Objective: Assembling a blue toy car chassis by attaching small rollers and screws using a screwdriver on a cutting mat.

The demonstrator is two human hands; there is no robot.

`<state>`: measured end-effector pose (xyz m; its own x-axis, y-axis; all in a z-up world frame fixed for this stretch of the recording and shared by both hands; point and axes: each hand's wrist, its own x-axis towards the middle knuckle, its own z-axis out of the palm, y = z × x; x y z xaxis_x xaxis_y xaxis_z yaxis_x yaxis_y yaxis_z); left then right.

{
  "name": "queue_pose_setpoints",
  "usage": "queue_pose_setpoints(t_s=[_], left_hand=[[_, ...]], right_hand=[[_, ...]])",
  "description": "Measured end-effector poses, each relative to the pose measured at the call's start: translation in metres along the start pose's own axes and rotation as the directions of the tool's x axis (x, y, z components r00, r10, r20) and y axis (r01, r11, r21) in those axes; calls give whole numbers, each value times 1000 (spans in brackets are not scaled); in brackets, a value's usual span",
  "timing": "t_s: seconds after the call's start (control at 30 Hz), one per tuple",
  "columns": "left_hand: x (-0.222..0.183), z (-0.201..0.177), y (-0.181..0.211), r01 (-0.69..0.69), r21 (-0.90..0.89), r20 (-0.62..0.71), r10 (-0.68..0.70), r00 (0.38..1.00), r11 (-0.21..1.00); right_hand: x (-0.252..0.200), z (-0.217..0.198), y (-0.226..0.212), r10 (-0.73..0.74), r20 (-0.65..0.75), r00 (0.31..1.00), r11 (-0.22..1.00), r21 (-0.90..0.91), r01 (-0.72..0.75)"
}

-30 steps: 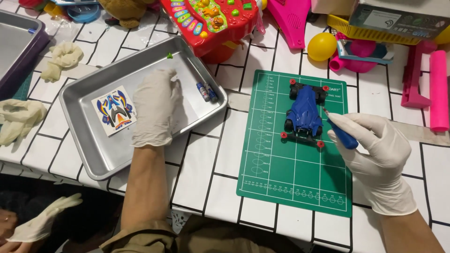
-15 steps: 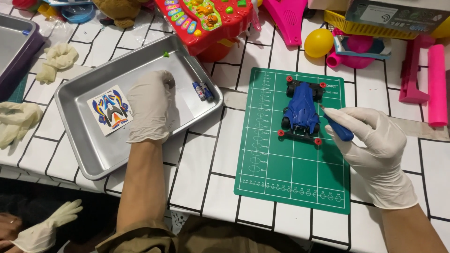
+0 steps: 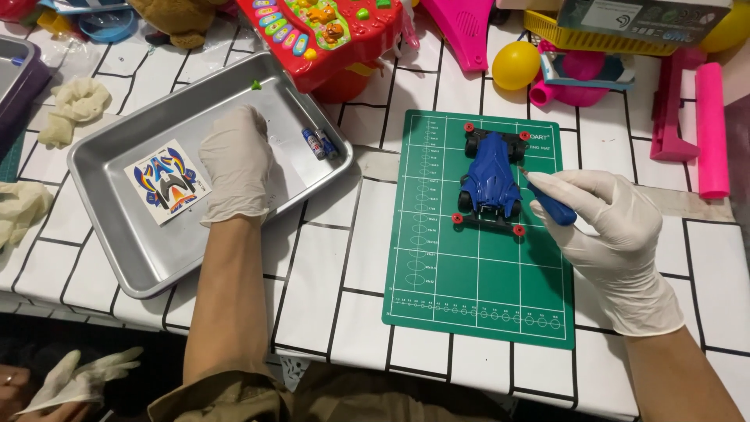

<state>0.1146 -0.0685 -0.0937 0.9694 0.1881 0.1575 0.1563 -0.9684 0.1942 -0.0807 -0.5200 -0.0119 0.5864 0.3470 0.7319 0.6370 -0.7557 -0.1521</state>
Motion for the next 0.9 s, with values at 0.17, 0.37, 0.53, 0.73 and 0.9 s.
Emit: queue_pose_setpoints(t_s=[0.17, 0.37, 0.53, 0.73, 0.9], left_hand=[[-23, -27, 24, -332, -289, -178, 290, 940, 898], [-96, -74, 125, -213, -961, -88, 537, 839, 175], [-143, -67, 177, -106, -994, -74, 634, 769, 12], [-159, -56, 184, 259, -966, 198, 618, 761, -10], [-164, -56, 182, 220, -971, 100, 681, 726, -91]], right_hand=[[7, -3, -9, 95, -10, 995, 988, 123, -93], [20, -5, -38, 611, -2, 792, 663, 548, -510], [17, -4, -34, 724, 47, 688, 491, 666, -561], [3, 5, -36, 612, 29, 790, 598, 637, -487], [2, 10, -38, 529, 22, 848, 664, 611, -431]])
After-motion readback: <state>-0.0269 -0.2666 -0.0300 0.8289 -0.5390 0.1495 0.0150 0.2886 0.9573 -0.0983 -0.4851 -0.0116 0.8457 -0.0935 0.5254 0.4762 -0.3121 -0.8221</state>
